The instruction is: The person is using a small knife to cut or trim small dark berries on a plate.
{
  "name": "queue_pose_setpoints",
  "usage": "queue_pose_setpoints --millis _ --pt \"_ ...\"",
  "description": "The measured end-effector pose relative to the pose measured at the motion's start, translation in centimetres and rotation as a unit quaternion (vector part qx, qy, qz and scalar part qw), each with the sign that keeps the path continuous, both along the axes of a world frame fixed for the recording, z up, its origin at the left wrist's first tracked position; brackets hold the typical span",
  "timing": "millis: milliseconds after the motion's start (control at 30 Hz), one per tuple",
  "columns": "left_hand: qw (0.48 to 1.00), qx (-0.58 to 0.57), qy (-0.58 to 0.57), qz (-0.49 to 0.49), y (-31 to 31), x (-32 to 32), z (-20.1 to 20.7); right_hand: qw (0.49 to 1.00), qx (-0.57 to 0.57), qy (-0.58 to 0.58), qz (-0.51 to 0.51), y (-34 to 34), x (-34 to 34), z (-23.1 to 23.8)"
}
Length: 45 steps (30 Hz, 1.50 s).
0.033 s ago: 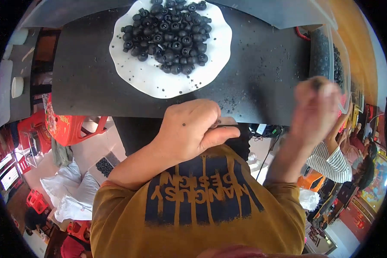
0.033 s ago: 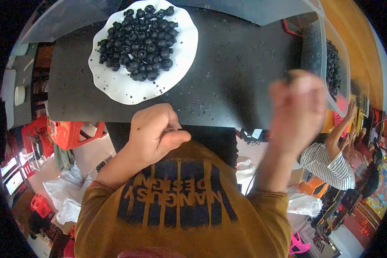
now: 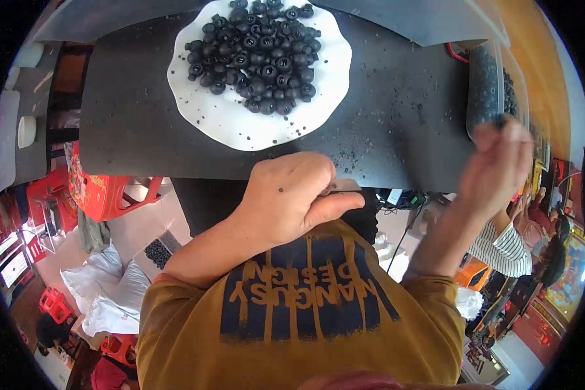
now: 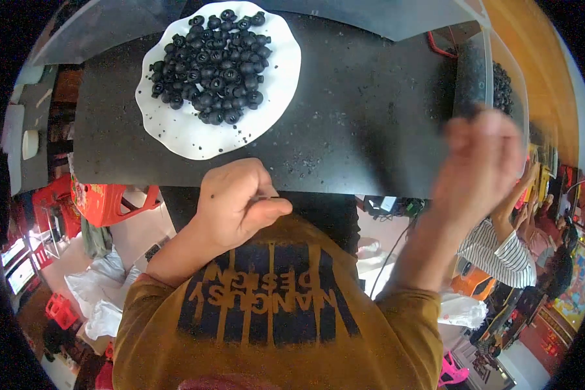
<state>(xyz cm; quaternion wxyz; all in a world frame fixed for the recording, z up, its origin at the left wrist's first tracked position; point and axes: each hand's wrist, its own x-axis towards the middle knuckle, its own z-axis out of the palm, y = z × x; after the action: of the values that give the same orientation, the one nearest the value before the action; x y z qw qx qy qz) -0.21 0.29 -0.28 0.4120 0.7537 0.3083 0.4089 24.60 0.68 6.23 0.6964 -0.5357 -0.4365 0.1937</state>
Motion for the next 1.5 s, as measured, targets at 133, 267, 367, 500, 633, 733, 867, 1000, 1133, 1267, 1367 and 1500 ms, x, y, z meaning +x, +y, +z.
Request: queue_pose_setpoints --millis 133,267,367,500,633,733,867,1000,1133,1267,1367,1500 --pt "1.000 0.018 0.013 0.006 0.1 0.0 0.3 0.925 -0.074 -0.318 -0.195 2.5 9.9 1.9" --pt "1.000 0.012 0.023 0.006 0.4 0.4 0.4 0.782 -0.122 -0.542 -0.283 3.2 7.5 2.5" --pt "0.999 0.024 0.026 0.004 0.3 0.3 -0.1 0.869 -0.007 -0.492 -0.061 4.9 0.0 0.8" --pt "1.000 0.016 0.006 0.016 0.2 0.2 -0.2 0.816 0.032 -0.559 0.146 8.7 -7.8 -0.2" --pt "0.999 0.027 0.009 0.021 0.2 0.3 0.0 0.774 -0.083 -0.591 0.214 11.3 -10.0 0.6" --pt "0.999 0.047 0.007 0.020 0.4 0.2 -0.1 0.719 -0.125 -0.653 0.203 13.0 -10.5 -0.7" --pt "0.999 0.040 -0.011 0.013 0.5 0.1 -0.3 0.749 -0.103 -0.616 0.219 13.9 -10.1 -2.0" --pt "0.999 0.039 -0.013 0.014 0.5 0.1 -0.4 0.810 -0.086 -0.536 0.220 13.8 -9.8 -2.2" --pt "0.999 0.045 -0.017 0.010 0.4 0.2 -0.5 0.833 -0.072 -0.507 0.211 12.8 -9.2 -2.0" --pt "1.000 0.023 -0.017 0.004 0.4 0.2 -0.6 0.922 -0.100 -0.308 0.211 9.4 -8.1 -2.8" --pt "1.000 0.000 -0.019 0.006 0.3 0.1 -0.7 0.948 -0.146 -0.053 0.276 5.0 -6.8 -2.7" --pt "0.997 -0.058 0.041 0.020 0.5 0.4 0.3 0.843 -0.171 0.338 0.380 0.2 -6.7 -4.3"
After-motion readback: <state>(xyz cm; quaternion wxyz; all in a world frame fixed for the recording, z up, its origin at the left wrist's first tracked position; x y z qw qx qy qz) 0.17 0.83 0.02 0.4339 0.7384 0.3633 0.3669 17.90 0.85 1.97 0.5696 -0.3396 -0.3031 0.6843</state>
